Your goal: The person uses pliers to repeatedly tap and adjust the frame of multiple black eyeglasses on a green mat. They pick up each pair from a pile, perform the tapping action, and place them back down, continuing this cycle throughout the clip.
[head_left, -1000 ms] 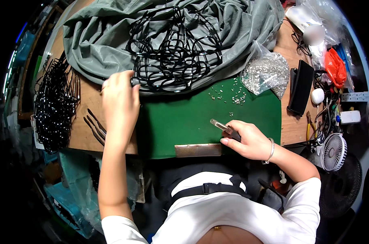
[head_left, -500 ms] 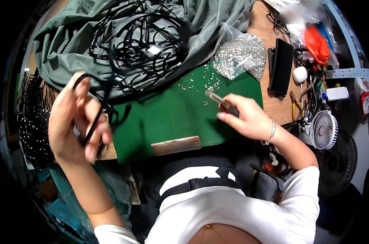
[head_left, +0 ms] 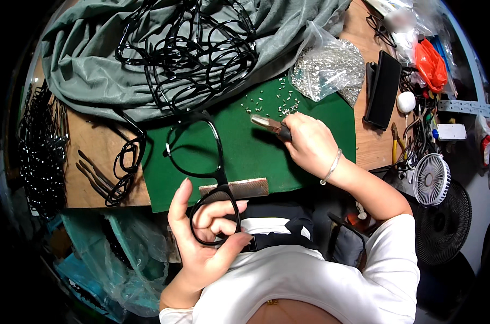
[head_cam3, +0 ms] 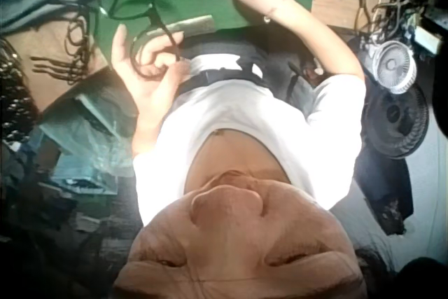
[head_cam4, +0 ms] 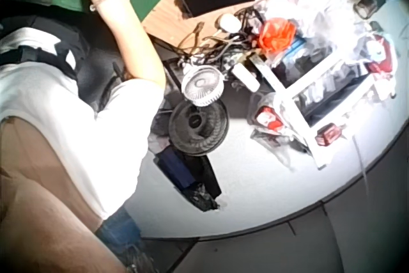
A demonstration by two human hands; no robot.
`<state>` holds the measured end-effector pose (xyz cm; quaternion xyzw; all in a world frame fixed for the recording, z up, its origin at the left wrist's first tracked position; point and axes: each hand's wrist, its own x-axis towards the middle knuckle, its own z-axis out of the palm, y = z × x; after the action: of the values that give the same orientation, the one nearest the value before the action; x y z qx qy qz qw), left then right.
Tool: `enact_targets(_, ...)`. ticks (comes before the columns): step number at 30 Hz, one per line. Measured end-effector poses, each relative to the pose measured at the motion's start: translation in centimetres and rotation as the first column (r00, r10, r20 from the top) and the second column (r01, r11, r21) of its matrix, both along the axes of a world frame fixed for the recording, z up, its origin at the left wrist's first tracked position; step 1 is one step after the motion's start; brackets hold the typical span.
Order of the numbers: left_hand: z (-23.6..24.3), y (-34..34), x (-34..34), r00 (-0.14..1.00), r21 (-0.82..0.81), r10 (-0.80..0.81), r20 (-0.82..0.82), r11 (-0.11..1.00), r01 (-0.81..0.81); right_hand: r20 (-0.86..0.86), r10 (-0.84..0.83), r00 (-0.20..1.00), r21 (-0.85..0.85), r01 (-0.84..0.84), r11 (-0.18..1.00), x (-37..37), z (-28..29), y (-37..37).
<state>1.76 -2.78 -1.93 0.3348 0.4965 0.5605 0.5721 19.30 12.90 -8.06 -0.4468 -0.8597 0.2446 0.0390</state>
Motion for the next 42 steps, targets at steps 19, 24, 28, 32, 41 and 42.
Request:
enact_targets(19, -2.1, 3.2, 3.5, 0.817, 0.280, 0.269, -0.510, 0.950, -0.137, -0.619, -0.401, 0.676, -0.600, -0.077, 0.796, -2.0, 5.4, -5.7)
enact_targets(24, -2.4, 2.8, 3.1, 0.810, 0.280, 0.201, -0.551, 0.959, -0.048, -0.392, -0.637, 0.663, -0.910, -0.181, 0.372, -1.8, 5.6, -4.7)
enact_targets(28, -1.5, 3.4, 2.4, 0.888, 0.243, 0.137, -0.439, 0.970, -0.030, -0.400, -0.583, 0.707, -0.909, -0.226, 0.350, -2.0, 6.5, -4.2)
enact_targets(32, -0.8, 3.5, 2.1, 0.940, 0.184, 0.095, -0.328, 0.982, -0.035, -0.458, -0.567, 0.685, -0.882, -0.266, 0.390, -2.2, 7.1, -4.2)
enact_targets(41, -0.3, 3.1, 1.9, 0.946, 0.143, 0.059, -0.318, 0.990, -0.014, -0.440, -0.556, 0.705, -0.892, -0.269, 0.364, -2.4, 7.3, -4.4)
enact_targets(42, 0.0, 3.1, 1.8, 0.979, 0.098, 0.048, -0.197, 0.995, -0.029, -0.431, -0.570, 0.700, -0.901, -0.294, 0.320, -2.5, 7.5, -4.2)
